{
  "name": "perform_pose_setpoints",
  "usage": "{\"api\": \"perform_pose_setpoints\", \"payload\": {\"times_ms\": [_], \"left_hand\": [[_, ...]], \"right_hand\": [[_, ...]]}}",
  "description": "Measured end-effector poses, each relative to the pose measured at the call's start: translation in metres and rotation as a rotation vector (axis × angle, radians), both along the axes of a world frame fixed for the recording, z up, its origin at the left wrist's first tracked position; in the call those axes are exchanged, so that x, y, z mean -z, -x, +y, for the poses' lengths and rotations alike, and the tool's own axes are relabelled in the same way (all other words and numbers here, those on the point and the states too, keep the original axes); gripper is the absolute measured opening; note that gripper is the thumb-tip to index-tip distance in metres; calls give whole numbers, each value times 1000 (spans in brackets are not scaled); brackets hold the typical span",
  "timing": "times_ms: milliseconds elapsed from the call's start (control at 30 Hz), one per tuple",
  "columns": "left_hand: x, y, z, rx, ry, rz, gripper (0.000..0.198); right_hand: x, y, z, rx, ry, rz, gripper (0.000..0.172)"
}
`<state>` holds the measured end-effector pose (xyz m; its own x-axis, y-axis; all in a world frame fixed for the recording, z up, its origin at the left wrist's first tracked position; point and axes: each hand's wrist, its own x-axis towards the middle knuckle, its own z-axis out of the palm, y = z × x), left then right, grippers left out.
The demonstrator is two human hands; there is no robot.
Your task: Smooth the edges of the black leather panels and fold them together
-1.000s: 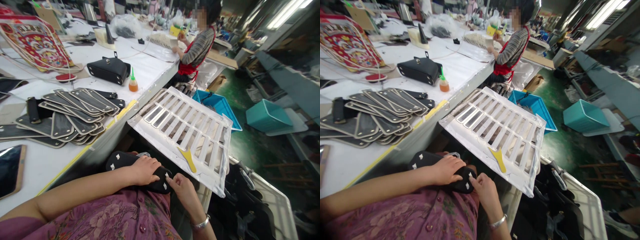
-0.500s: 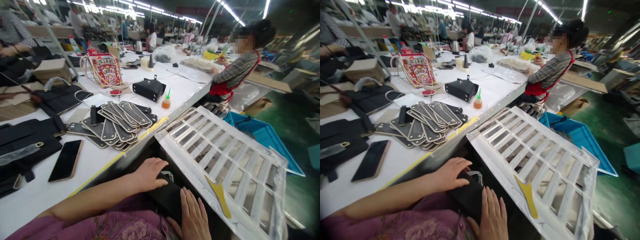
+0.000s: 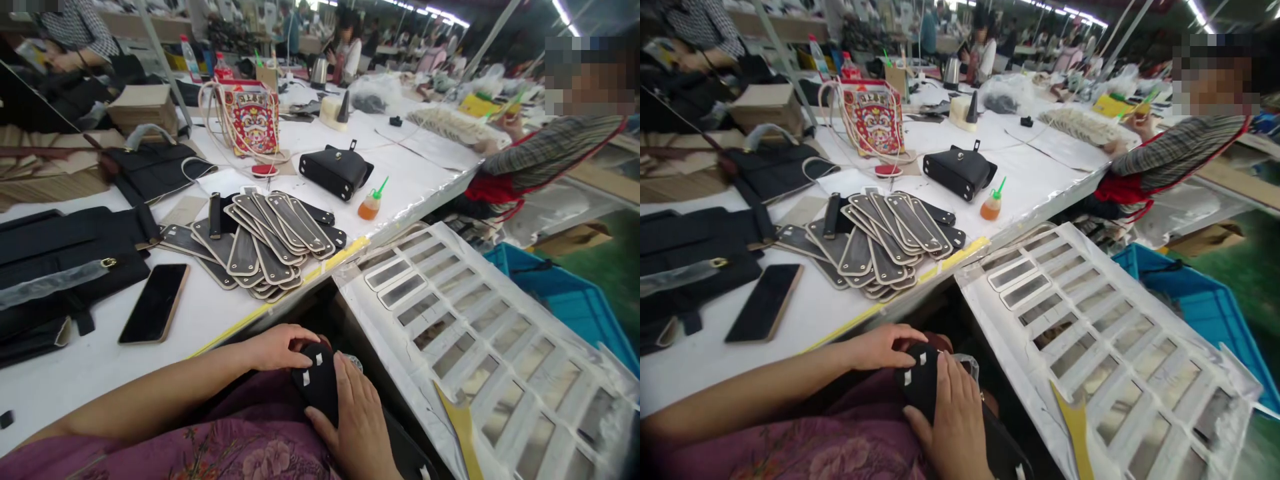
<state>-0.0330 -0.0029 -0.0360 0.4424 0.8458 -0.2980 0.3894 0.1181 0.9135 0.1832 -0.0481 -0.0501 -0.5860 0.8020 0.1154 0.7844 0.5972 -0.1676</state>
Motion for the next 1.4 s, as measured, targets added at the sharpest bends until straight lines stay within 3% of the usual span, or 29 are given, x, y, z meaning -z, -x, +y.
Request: {"api": "perform_pose_setpoints", "payload": {"times_ms": [233,433,600,767,967,1200,1400], "left_hand": [[11,0,-1,-41,-102,1,38],[20,1,-1,-70,-85,-41,32],[20,0,0,-72,-37,-66,31],[15,-2,1,-84,-11,-66,30],[17,-1,1,-75,33,-96,30],[22,6,7,102,120,-138,39],[20,10,11,195,-81,-8,41]], "right_hand": [[1,-2,-1,19,31,-23,78],[-2,3,3,68,123,-9,73],[-4,4,6,96,214,35,71],[-9,15,12,112,272,47,82],[-14,27,20,140,310,101,56],[-15,25,19,124,306,122,56],[-20,28,23,92,322,114,56]]}}
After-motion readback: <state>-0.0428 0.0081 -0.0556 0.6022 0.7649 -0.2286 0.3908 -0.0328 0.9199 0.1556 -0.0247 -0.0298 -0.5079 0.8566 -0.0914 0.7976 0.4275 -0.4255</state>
